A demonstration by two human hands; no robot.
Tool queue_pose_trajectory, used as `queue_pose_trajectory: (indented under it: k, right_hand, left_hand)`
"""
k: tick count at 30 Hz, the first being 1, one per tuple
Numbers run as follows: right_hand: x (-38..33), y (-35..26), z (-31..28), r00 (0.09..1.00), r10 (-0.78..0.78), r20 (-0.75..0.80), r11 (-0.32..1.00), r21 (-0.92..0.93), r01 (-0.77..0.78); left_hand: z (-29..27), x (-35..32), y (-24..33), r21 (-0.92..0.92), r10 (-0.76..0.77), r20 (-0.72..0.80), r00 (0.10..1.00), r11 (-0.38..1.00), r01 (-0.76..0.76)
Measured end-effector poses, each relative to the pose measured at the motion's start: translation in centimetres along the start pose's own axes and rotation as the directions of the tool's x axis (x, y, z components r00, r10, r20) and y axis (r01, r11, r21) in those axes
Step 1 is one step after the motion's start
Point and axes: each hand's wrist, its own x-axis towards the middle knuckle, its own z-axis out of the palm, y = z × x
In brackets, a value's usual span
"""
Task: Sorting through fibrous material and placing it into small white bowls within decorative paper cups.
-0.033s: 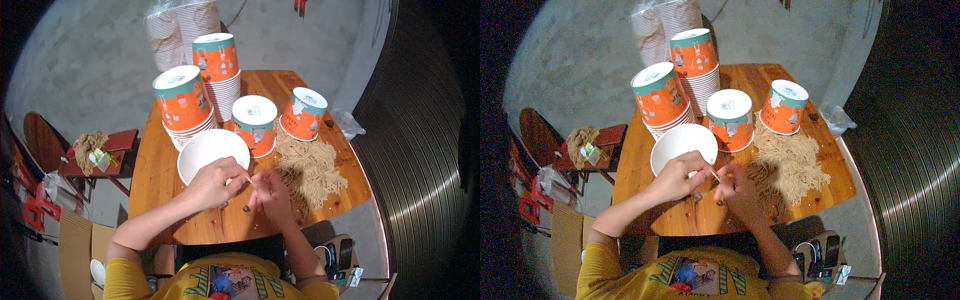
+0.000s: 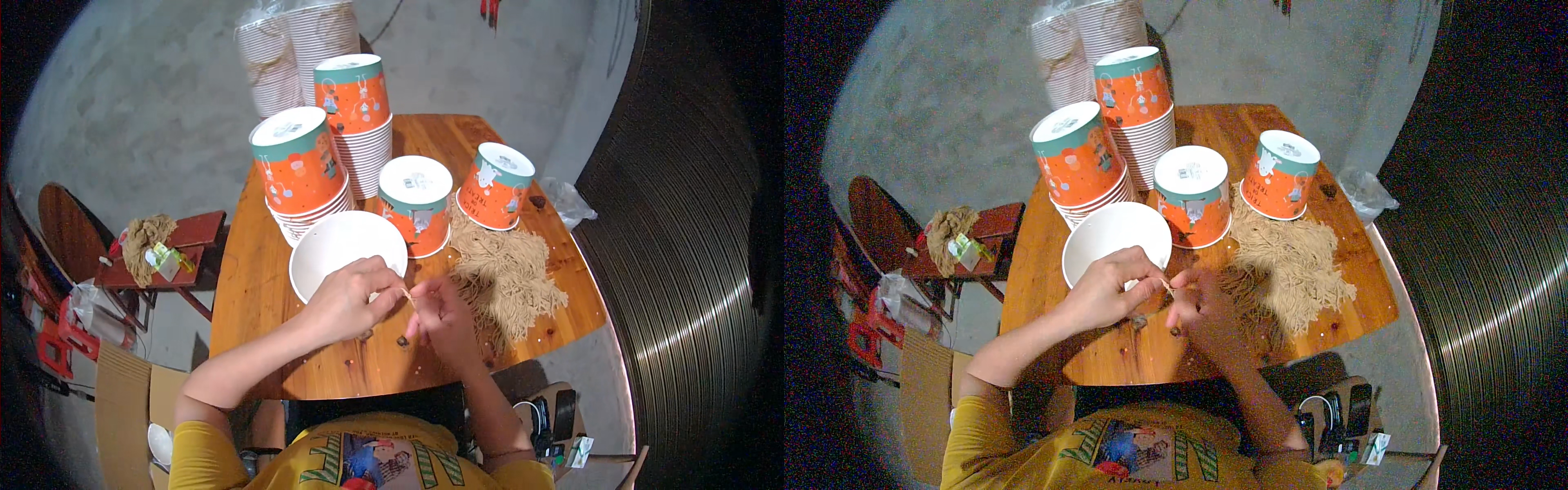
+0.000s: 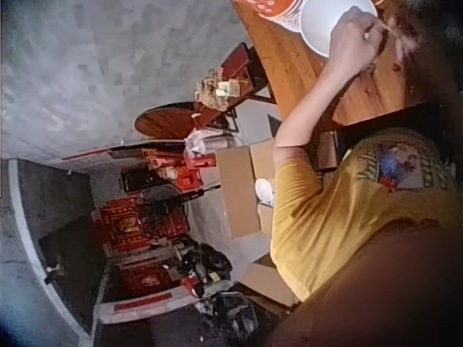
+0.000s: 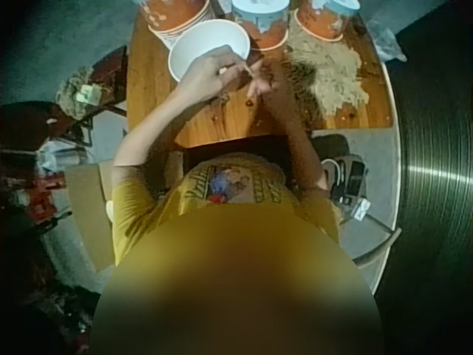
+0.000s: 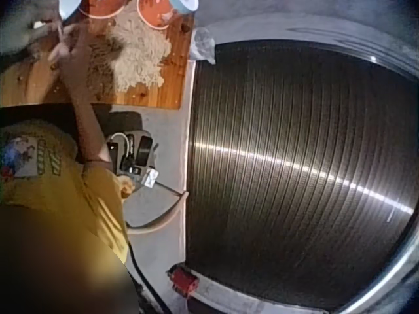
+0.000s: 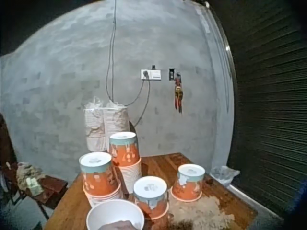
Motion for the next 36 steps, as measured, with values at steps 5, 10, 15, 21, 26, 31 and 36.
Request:
queue_pose_trajectory:
  k: [5, 10, 15, 21, 26, 31, 36]
  right_hand:
    - [-0.2, -0.4, 0.3, 1.0, 0.009, 0.014, 1.0, 0.028, -0.01]
    - [-0.4, 0.1, 0.6, 1.0, -0.026, 0.009, 0.999, 0.03, 0.026]
    - [-0.5, -0.3, 0.8, 0.998, -0.041, -0.041, 0.999, -0.029, 0.04]
    - [-0.5, 0.2, 1.0, 0.982, -0.163, -0.097, 0.974, -0.172, 0.145]
    - [-0.5, 0.0, 0.8, 0.98, -0.18, -0.087, 0.97, -0.183, 0.162]
    - [-0.5, 0.0, 0.7, 0.994, -0.086, -0.062, 0.996, -0.038, 0.084]
    - [-0.4, 0.4, 0.7, 0.994, -0.088, -0.063, 0.994, 0.057, 0.091]
  left_hand:
    - [0.1, 0.0, 0.0, -0.01, -0.009, -0.025, 1.0, 1.0, 0.009]
    - [0.2, 0.1, 0.2, -0.023, -0.022, -0.03, 0.999, 1.0, 0.021]
    - [0.2, 0.1, 0.0, 0.03, 0.016, -0.031, 0.999, 0.999, -0.015]
    - [0.3, 0.0, 0.0, 0.034, 0.028, -0.034, 0.999, 0.999, -0.027]
    - [0.3, 0.0, -0.2, 0.024, 0.037, -0.033, 0.999, 0.999, -0.036]
    - [0.3, -0.1, -0.3, 0.02, 0.03, -0.034, 0.999, 0.999, -0.029]
    - [0.1, 0.0, -0.5, -0.028, 0.042, -0.041, 0.998, 0.999, -0.043]
